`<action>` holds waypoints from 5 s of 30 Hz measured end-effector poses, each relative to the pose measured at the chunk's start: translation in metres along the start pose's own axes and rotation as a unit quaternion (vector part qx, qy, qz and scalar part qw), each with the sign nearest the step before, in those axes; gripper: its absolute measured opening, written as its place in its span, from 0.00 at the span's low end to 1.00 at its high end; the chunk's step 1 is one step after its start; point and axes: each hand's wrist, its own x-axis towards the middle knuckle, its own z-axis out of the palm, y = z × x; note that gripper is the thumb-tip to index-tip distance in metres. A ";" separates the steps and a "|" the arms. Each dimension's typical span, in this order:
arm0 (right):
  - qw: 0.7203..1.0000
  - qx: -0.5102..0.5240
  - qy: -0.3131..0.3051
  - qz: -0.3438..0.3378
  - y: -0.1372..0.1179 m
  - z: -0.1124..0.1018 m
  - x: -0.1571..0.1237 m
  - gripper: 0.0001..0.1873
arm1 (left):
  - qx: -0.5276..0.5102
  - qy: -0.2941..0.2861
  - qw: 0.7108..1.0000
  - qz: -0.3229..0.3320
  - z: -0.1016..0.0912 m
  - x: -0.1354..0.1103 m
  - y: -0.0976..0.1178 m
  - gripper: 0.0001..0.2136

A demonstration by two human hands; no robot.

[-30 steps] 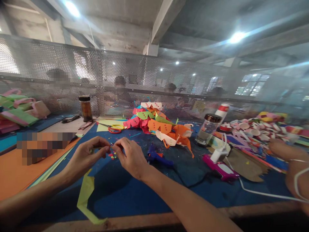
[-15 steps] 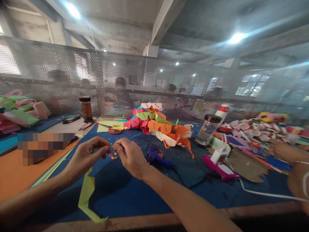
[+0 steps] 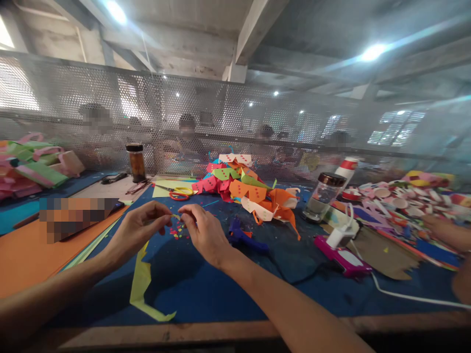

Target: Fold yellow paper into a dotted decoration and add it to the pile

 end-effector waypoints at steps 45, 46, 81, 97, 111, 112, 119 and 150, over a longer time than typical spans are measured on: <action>0.950 -0.149 -0.164 -0.220 -0.011 -0.006 -0.004 0.08 | -0.095 0.086 0.953 -0.274 -0.031 0.040 -0.045 0.10; 0.949 -0.161 -0.162 -0.217 -0.011 -0.006 -0.004 0.08 | -0.098 0.085 0.953 -0.273 -0.031 0.040 -0.045 0.10; 0.974 -0.118 -0.113 -0.158 -0.005 -0.003 -0.005 0.08 | -0.177 0.050 0.948 -0.259 -0.030 0.036 -0.044 0.11; 0.985 -0.113 -0.051 -0.123 -0.002 -0.001 -0.004 0.09 | -0.102 -0.061 0.971 -0.209 -0.027 0.033 -0.037 0.11; 0.988 -0.118 -0.008 -0.096 0.001 -0.001 -0.005 0.10 | -0.100 -0.177 0.960 -0.194 -0.032 0.034 -0.044 0.09; 0.990 -0.114 -0.008 -0.088 0.000 -0.002 -0.005 0.09 | -0.097 -0.179 0.960 -0.194 -0.033 0.034 -0.045 0.08; 0.997 -0.071 -0.009 -0.023 0.000 -0.001 -0.004 0.08 | -0.078 -0.171 0.965 -0.184 -0.033 0.035 -0.048 0.08; 0.994 -0.094 -0.027 -0.053 -0.002 0.001 -0.006 0.07 | 0.071 -0.182 0.975 -0.106 -0.029 0.036 -0.047 0.11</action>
